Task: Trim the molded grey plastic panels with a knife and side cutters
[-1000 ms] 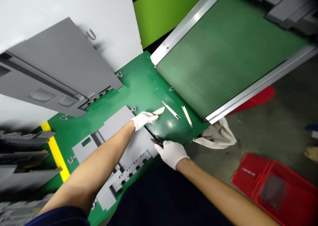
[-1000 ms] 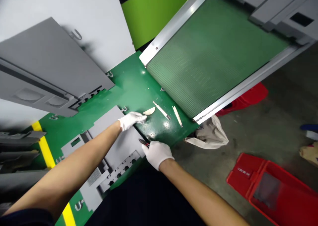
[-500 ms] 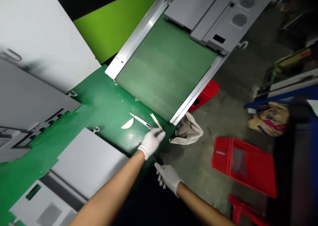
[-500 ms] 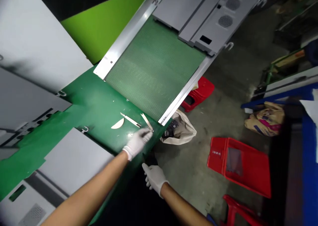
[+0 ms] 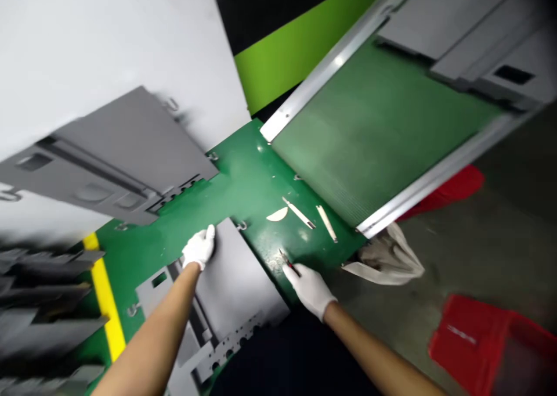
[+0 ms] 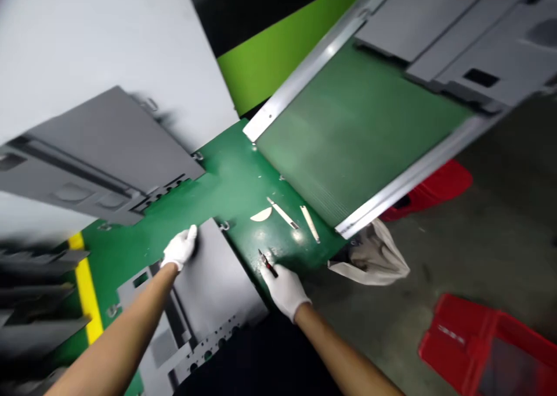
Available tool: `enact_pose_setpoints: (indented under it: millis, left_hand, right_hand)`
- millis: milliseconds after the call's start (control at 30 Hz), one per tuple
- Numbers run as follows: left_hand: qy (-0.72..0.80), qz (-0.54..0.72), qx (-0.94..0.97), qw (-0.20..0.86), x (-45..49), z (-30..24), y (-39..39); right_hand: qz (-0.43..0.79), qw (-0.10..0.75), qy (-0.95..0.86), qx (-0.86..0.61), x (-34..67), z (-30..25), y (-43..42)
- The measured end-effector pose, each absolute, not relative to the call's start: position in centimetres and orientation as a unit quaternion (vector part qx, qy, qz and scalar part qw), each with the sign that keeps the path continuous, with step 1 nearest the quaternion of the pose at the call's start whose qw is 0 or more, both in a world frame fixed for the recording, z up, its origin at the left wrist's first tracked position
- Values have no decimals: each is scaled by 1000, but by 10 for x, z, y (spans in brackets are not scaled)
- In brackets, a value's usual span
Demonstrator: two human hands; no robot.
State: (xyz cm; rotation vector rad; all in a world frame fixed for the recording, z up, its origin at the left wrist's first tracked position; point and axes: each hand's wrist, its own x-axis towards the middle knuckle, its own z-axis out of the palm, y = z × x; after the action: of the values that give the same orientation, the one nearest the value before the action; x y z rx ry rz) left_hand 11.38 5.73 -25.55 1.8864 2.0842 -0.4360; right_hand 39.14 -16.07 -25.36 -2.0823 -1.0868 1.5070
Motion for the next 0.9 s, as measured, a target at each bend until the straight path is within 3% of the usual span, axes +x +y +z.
enact_pose_setpoints:
  millis: [133, 267, 900]
  left_hand:
    - [731, -152, 651, 141, 117, -265, 31]
    - [719, -142, 670, 116, 111, -271, 18]
    - [705, -116, 689, 120, 105, -275, 12]
  right_hand:
    - [513, 72, -463, -719, 353, -260, -94]
    - [505, 24, -479, -717, 319, -272, -75]
    - [477, 10, -505, -719, 304, -291, -55]
